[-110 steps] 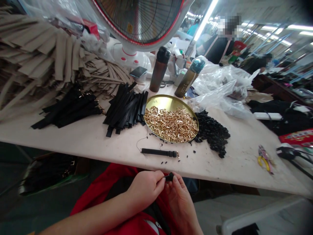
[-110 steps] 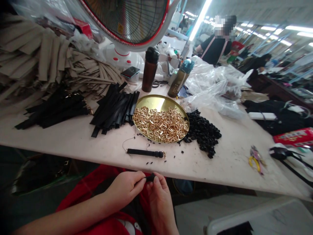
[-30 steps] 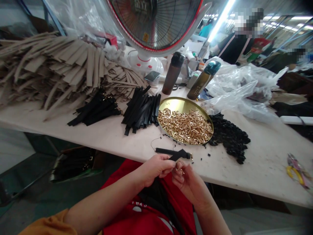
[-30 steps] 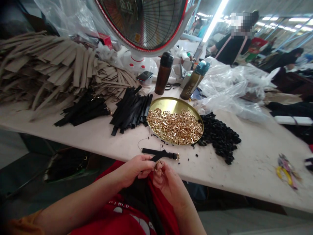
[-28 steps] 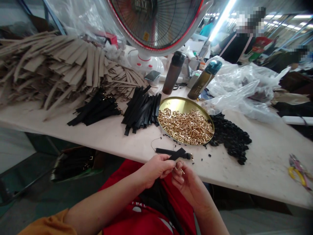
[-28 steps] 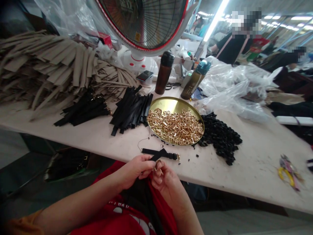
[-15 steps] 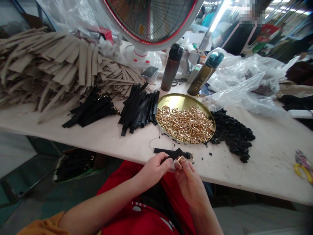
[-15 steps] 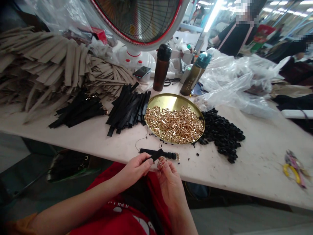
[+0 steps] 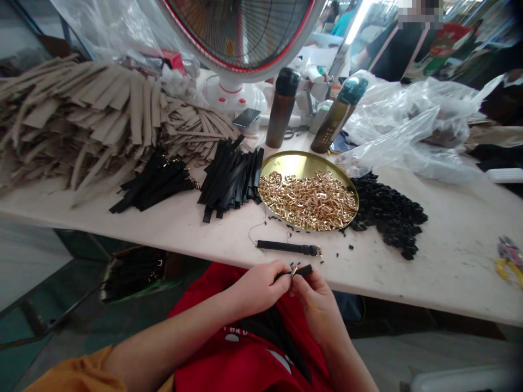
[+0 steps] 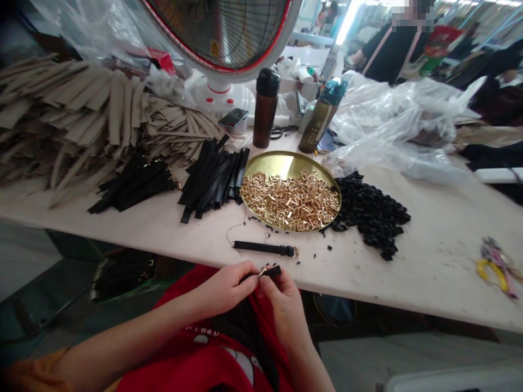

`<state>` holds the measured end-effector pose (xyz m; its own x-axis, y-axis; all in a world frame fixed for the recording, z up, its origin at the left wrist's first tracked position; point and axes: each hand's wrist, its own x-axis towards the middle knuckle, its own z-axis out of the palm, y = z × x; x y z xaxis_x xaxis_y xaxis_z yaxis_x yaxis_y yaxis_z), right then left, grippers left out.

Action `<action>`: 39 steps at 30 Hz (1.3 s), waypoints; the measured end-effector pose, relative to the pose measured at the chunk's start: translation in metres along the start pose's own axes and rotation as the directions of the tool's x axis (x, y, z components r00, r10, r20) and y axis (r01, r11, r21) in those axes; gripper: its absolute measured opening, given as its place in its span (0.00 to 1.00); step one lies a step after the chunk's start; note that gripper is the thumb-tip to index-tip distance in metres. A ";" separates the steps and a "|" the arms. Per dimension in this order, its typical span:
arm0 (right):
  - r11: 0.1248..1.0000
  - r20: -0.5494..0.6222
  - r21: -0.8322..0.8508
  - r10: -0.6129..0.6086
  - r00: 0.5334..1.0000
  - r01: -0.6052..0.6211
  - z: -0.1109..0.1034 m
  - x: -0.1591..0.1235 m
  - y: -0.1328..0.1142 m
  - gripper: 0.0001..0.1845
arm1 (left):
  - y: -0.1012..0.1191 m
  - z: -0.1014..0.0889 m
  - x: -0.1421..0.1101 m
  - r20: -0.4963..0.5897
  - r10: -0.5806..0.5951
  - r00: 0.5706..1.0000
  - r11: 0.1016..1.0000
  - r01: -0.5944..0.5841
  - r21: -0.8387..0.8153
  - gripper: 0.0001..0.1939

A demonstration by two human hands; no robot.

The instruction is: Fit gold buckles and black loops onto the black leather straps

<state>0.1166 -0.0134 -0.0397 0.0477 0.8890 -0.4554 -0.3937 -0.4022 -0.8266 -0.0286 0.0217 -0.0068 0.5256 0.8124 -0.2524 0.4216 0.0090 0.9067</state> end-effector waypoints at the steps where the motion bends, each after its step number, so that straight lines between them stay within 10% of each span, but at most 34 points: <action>1: 0.999 0.000 -0.039 -0.014 1.000 0.014 0.001 -0.003 0.000 0.13 | 0.001 0.002 -0.001 -0.008 -0.013 1.000 0.999 0.012 -0.034 0.07; 10: 0.943 -0.025 -0.305 -0.147 0.989 0.133 0.001 -0.023 0.004 0.11 | -0.004 0.018 -0.012 0.053 -0.102 0.993 0.935 0.114 -0.335 0.05; 17: 0.992 -0.092 -0.078 -0.107 0.990 0.100 0.005 -0.027 0.015 0.09 | -0.013 0.022 -0.024 0.089 -0.132 0.987 0.945 0.153 -0.291 0.12; 29: 0.977 -0.106 -0.203 -0.087 0.991 0.064 0.005 -0.031 0.012 0.12 | -0.020 0.028 -0.024 0.004 -0.129 0.992 0.954 0.126 -0.272 0.11; 35: 0.697 0.003 -0.639 -0.420 0.907 0.325 -0.002 -0.031 0.015 0.06 | -0.022 0.027 -0.021 0.028 -0.173 0.985 0.953 0.174 -0.246 0.10; 39: 0.878 -0.043 -0.448 -0.207 0.977 0.166 -0.007 -0.024 0.015 0.06 | -0.012 0.022 -0.021 0.040 -0.150 0.988 0.958 0.155 -0.242 0.09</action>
<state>0.1164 -0.0421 -0.0433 0.1672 0.9428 -0.2884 0.0739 -0.3037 -0.9499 -0.0281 -0.0083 -0.0197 0.4859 0.7776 -0.3990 0.3069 0.2757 0.9109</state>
